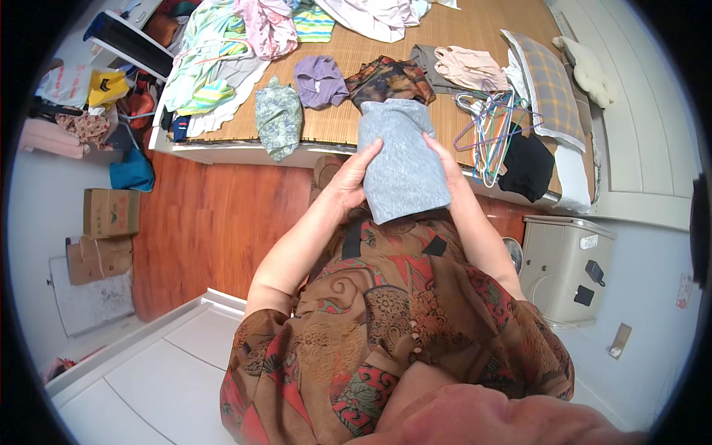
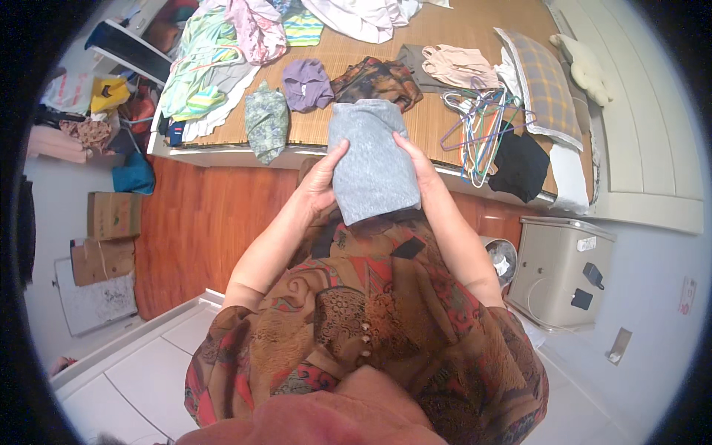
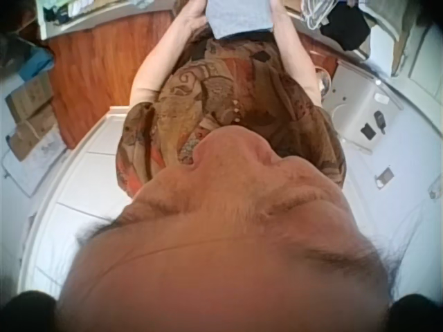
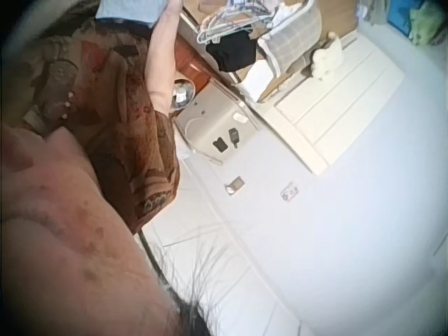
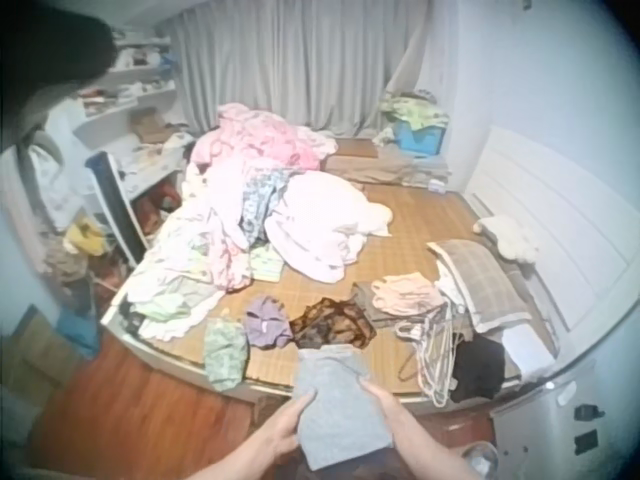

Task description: Folding various laundry items including shirts and pants on a bed surface.

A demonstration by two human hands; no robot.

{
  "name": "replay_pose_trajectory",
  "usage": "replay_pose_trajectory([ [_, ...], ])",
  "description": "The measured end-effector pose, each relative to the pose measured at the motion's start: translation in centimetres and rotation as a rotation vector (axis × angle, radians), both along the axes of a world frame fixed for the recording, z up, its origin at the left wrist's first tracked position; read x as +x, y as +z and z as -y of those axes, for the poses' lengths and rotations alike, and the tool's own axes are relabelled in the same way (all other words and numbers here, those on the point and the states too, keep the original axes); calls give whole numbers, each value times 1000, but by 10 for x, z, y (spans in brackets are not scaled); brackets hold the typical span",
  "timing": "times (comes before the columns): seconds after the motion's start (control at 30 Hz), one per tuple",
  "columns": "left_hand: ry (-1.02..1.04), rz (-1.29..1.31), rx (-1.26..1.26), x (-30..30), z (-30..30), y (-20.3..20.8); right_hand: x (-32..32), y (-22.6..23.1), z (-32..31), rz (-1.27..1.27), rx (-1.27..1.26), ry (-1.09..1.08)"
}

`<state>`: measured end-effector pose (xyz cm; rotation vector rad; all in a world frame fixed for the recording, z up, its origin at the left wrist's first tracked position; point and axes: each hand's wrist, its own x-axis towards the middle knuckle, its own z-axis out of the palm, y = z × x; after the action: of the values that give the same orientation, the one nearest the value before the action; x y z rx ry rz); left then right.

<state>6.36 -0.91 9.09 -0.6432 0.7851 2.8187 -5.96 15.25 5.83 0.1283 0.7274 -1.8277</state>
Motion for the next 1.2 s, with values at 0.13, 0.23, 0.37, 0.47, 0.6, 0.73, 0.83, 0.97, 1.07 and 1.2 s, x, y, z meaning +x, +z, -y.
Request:
replay_pose_trajectory([
  [0.13, 36, 42, -44, -2, 9, -25, -11, -10, 1, -37, 55, 13],
  [0.23, 80, 66, -75, -2, 15, -45, -16, -24, 4, -281, 170, 5],
  [0.37, 114, 165, -96, -3, 24, -58, -3, -29, 6, -255, 117, 71],
  [0.47, 129, 188, -58, -6, 31, -68, 3, -35, 12, -267, 116, 135],
  [0.6, 157, 228, -13, -5, 43, -72, 6, -39, 28, -224, 154, 179],
  [0.73, 154, 233, 2, -8, 53, -87, 4, -43, 41, -212, 167, 172],
  [0.83, 130, 244, 37, -13, 55, -86, 1, -48, 42, -195, 168, 164],
  [0.97, 101, 267, 40, -18, 54, -103, 2, -56, 37, -110, 149, 164],
  [1.07, 88, 277, 57, -24, 52, -106, 7, -63, 32, -24, 120, 166],
  [1.2, 86, 264, 60, -37, 51, -110, 0, -66, 30, -68, 138, 134],
])
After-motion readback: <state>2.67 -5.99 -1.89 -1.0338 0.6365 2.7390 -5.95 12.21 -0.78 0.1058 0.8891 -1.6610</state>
